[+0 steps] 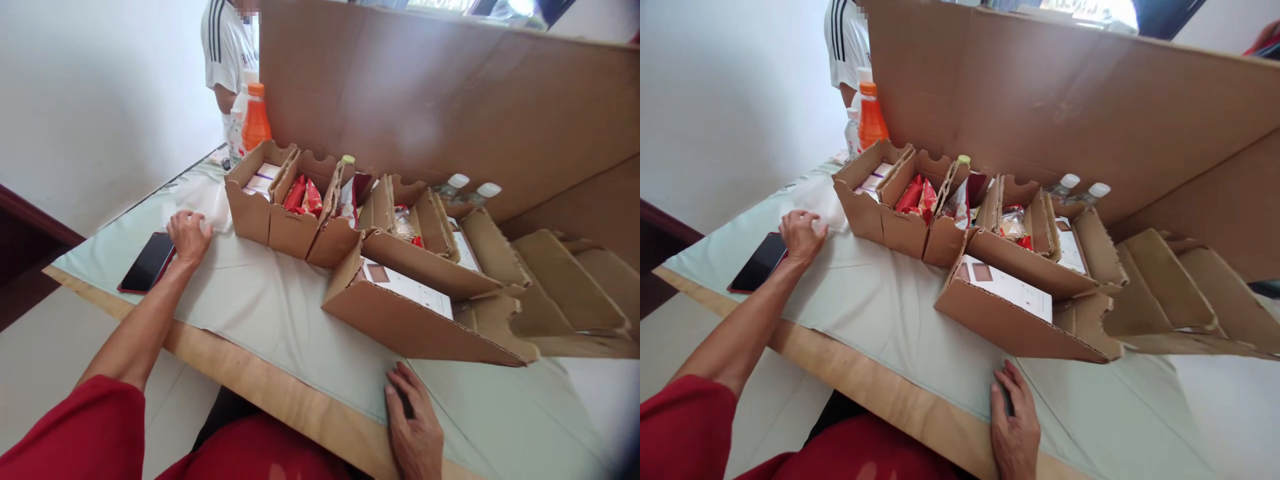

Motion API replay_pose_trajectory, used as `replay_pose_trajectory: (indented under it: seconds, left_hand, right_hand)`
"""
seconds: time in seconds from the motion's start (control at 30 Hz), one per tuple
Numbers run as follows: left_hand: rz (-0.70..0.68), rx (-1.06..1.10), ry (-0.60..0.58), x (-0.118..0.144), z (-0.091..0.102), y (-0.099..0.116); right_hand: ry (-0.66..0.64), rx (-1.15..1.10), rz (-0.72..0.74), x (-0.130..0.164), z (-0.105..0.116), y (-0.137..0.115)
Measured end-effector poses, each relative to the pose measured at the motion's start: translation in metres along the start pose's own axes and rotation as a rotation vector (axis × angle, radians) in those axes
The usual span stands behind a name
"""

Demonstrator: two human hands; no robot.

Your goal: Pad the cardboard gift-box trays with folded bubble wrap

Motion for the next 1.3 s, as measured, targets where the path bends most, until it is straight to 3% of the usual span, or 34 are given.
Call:
replay_pose_trajectory:
  seconds: [0.1,0.17,0.3,0.4,0.5,0.57,0.63,0.7,0.8,0.9,1.0,1.17,1.3]
  left_hand:
    - [0.055,0.144,0.050,-0.006,0.012,-0.002]
    - [0.091,0.268,0.108,0.005,0.034,-0.005]
    - [0.125,0.512,0.197,0.051,0.097,0.002]
    - [0.122,0.873,0.067,0.096,0.123,0.024]
    - [0.243,1.236,-0.130,0.143,0.109,0.048]
    - [0.348,1.289,-0.266,0.174,0.086,0.063]
    - [0.417,1.295,-0.410,0.202,0.061,0.078]
    - [0.447,1.292,-0.490,0.221,0.045,0.086]
    - [0.472,1.268,-0.414,0.227,0.039,0.078]
    - [0.496,1.166,-0.310,0.226,0.038,0.055]
    - [0.497,1.087,-0.327,0.234,0.029,0.039]
    - [0.374,0.773,-0.421,0.254,0.009,0.035]
    - [0.453,0.650,-0.499,0.259,-0.007,0.023]
  right_hand:
    - [0.009,0.004,-0.005,0.001,0.001,0.001]
    - [0.017,-0.001,-0.006,0.002,0.000,0.002]
    - [0.043,-0.039,0.005,0.005,-0.001,-0.007]
    - [0.021,-0.128,0.074,-0.003,-0.001,-0.041]
    - [-0.129,-0.385,0.203,-0.028,-0.008,-0.106]
    - [-0.277,-0.584,0.249,-0.051,-0.021,-0.148]
    - [-0.474,-0.694,0.240,-0.068,-0.043,-0.175]
    - [-0.693,-0.803,0.187,-0.068,-0.068,-0.182]
    - [-0.909,-0.986,-0.064,-0.036,-0.088,-0.158]
    - [-0.847,-1.073,-0.315,0.003,-0.072,-0.119]
    - [-0.624,-1.035,-0.410,0.018,-0.039,-0.091]
    - [-0.266,-0.877,-0.420,-0.011,0.006,-0.061]
    - [-0.197,-0.707,-0.364,-0.032,0.021,-0.044]
Point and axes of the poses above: each hand's wrist, its own x-axis away from the middle knuckle, its own z-axis out of the back of the hand, y = z × x, the point moved 7 cm from there along -x, towards the middle knuckle, and after that the axes turned 8 degrees about z, right-handed, at the moved point
